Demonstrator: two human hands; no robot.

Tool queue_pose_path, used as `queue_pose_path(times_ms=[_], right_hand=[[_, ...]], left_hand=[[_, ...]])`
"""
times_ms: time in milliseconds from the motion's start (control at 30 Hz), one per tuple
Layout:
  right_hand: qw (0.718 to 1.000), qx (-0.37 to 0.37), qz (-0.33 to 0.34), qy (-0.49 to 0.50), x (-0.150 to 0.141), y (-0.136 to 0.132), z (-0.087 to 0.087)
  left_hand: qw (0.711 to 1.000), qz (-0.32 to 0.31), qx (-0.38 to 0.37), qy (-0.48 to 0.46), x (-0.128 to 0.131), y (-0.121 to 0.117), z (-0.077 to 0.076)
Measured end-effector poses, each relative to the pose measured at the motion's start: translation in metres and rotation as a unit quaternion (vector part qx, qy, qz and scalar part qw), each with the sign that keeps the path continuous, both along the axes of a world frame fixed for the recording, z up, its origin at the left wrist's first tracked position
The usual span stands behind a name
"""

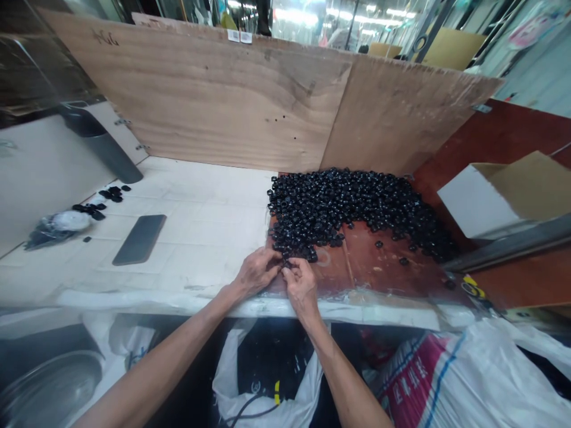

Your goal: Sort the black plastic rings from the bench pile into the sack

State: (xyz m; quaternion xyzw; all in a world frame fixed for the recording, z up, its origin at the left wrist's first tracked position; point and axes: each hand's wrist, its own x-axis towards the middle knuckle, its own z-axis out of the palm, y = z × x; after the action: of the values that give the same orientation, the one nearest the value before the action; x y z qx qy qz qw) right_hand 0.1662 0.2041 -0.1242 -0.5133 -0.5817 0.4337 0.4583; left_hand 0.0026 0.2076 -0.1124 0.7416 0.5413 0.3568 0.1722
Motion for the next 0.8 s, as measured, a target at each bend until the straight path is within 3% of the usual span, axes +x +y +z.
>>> queue_pose_path(times_ms=[200, 300, 533, 800], right_hand=[[0.994, 0.096, 0.060, -0.003, 0.003, -0.006, 0.006], [0.989, 0.124, 0.074, -0.007, 0.004, -0.010, 0.009], [0.988, 0.134, 0.078, -0.008, 0.002, -0.013, 0.015], [0.987, 0.141, 0.071, -0.036, 0.002, -0.022, 0.032]], left_hand=[[0.968, -0.040, -0.084, -0.234, -0.006, -0.020, 0.009], [0.948, -0.031, -0.110, -0.296, -0.008, -0.029, 0.010], [0.919, -0.052, -0.151, -0.361, -0.010, -0.034, 0.016], [0.936, -0.088, -0.094, -0.328, -0.015, -0.037, 0.019]])
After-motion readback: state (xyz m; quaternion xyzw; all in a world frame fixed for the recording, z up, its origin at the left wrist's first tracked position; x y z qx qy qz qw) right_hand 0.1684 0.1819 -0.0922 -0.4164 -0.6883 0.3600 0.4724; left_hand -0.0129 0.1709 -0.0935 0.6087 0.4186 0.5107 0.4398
